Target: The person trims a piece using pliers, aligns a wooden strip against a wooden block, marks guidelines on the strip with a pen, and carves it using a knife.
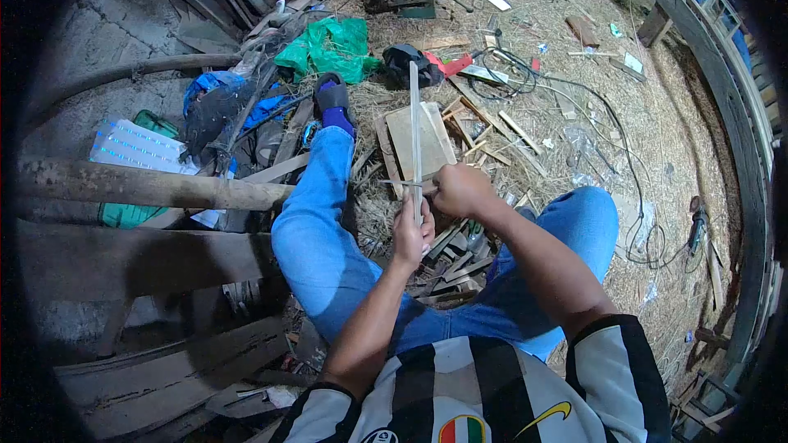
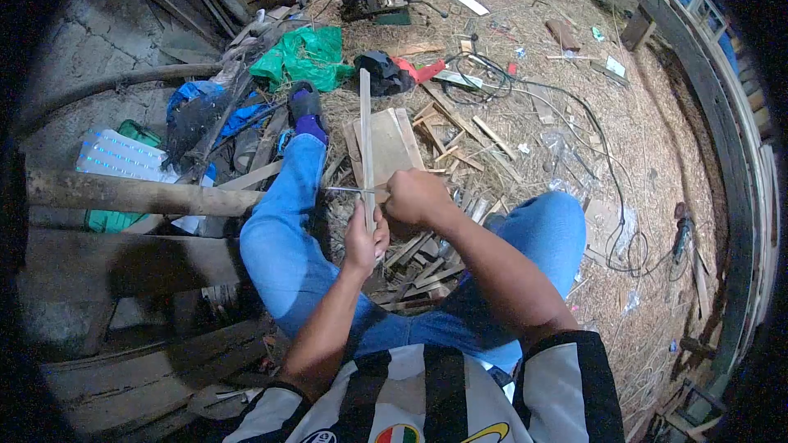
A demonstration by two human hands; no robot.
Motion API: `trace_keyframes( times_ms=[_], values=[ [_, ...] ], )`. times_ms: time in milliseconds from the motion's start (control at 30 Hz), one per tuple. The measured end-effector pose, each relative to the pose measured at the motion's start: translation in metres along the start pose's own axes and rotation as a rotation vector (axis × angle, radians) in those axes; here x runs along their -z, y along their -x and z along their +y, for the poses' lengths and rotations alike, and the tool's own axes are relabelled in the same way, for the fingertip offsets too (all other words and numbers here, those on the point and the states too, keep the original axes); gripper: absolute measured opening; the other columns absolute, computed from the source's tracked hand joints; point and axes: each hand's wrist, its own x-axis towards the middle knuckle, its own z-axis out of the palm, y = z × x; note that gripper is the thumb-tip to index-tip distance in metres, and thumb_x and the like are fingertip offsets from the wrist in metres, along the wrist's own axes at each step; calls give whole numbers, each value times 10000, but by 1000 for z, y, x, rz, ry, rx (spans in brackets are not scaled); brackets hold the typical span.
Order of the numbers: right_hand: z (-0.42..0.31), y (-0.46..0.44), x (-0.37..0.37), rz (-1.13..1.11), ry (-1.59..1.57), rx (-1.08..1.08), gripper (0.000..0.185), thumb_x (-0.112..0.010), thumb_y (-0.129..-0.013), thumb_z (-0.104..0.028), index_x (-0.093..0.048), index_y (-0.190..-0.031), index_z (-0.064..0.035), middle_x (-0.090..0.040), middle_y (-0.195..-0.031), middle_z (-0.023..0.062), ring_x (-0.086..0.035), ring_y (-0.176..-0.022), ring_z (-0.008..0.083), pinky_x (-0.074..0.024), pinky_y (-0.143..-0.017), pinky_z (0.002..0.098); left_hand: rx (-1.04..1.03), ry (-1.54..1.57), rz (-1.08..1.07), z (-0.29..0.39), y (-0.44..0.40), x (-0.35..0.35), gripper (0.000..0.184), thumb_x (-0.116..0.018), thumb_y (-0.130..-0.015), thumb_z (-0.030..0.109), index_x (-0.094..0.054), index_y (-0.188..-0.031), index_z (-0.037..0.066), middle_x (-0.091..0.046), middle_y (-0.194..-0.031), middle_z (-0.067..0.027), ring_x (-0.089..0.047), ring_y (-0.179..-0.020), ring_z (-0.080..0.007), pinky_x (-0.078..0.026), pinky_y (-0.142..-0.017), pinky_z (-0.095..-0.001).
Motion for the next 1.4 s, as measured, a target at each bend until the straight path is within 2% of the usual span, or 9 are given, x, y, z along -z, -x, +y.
trace_keyframes(
  times_ms=[67, 200, 267, 633, 933, 1133, 1200, 1333, 1400],
  values=[
    [2, -3, -11, -30, -130, 33, 266, -700, -799, -303, -786, -879, -64, -737, -873, 235, -741, -840, 399, -586, -792, 508, 28, 82, 15, 1, -1, 4, 495, -293, -1088, 575, -476, -913, 150, -390, -582, 29, -332, -419, -91, -256, -379, -254],
    [-13, 7, 3, 30, -118, 13, 272, -713, -803, -315, -777, -873, -59, -734, -853, 235, -743, -831, 394, -589, -783, 502, 7, 6, 146, -2, -9, 5, 513, -323, -1076, 610, -496, -924, 152, -397, -559, 21, -339, -416, -101, -274, -386, -268],
    [-15, 10, 6, 111, 1, 35, 212, -691, -755, -248, -743, -858, -71, -719, -784, 220, -730, -771, 402, -587, -733, 513, -17, -18, 130, 3, -6, 4, 521, -328, -1076, 611, -504, -936, 142, -397, -556, 20, -356, -423, -102, -280, -385, -269],
    [-10, 8, -2, 188, 54, 60, 205, -698, -737, -251, -736, -838, -76, -719, -766, 207, -733, -747, 392, -588, -706, 511, -124, -35, 141, 5, -1, -8, 473, -396, -1094, 520, -542, -1020, 77, -391, -594, 30, -362, -399, -84, -352, -348, -262],
    [-12, 9, -5, 228, 62, 62, 187, -686, -730, -231, -731, -832, -81, -711, -743, 209, -729, -727, 392, -585, -681, 514, -196, -110, 269, -20, -20, 8, 446, -371, -1115, 457, -580, -1004, 79, -449, -604, 23, -374, -387, -82, -305, -315, -257],
    [-10, 6, -8, 248, 69, 67, 182, -682, -723, -229, -729, -814, -78, -707, -733, 210, -725, -711, 390, -583, -660, 510, -389, -397, 313, -21, -24, 12, 487, -382, -1120, 435, -595, -891, 61, -451, -628, 20, -376, -445, -65, -300, -393, -277],
    [-10, 6, -10, 261, 68, 66, 178, -681, -723, -229, -728, -806, -78, -706, -731, 210, -724, -708, 389, -582, -659, 512, -284, -473, 308, -11, -17, 9, 491, -397, -1108, 348, -634, -980, -61, -643, -809, -177, -621, -727, -312, -486, -690, -436],
    [-10, 5, -9, 241, 64, 34, 190, -677, -743, -246, -734, -803, -75, -708, -737, 215, -724, -718, 401, -584, -667, 511, -290, -531, 362, -16, -22, 11, 517, -381, -1108, 368, -651, -1036, -67, -682, -900, -235, -663, -836, -395, -501, -757, -462],
    [-10, 5, -8, 218, 63, 18, 199, -676, -750, -253, -736, -802, -71, -709, -743, 220, -724, -725, 408, -586, -673, 511, -315, -694, 335, -5, -14, 7, 533, -373, -1108, 380, -653, -1080, -73, -692, -966, -273, -669, -936, -443, -505, -820, -474]
  ],
)
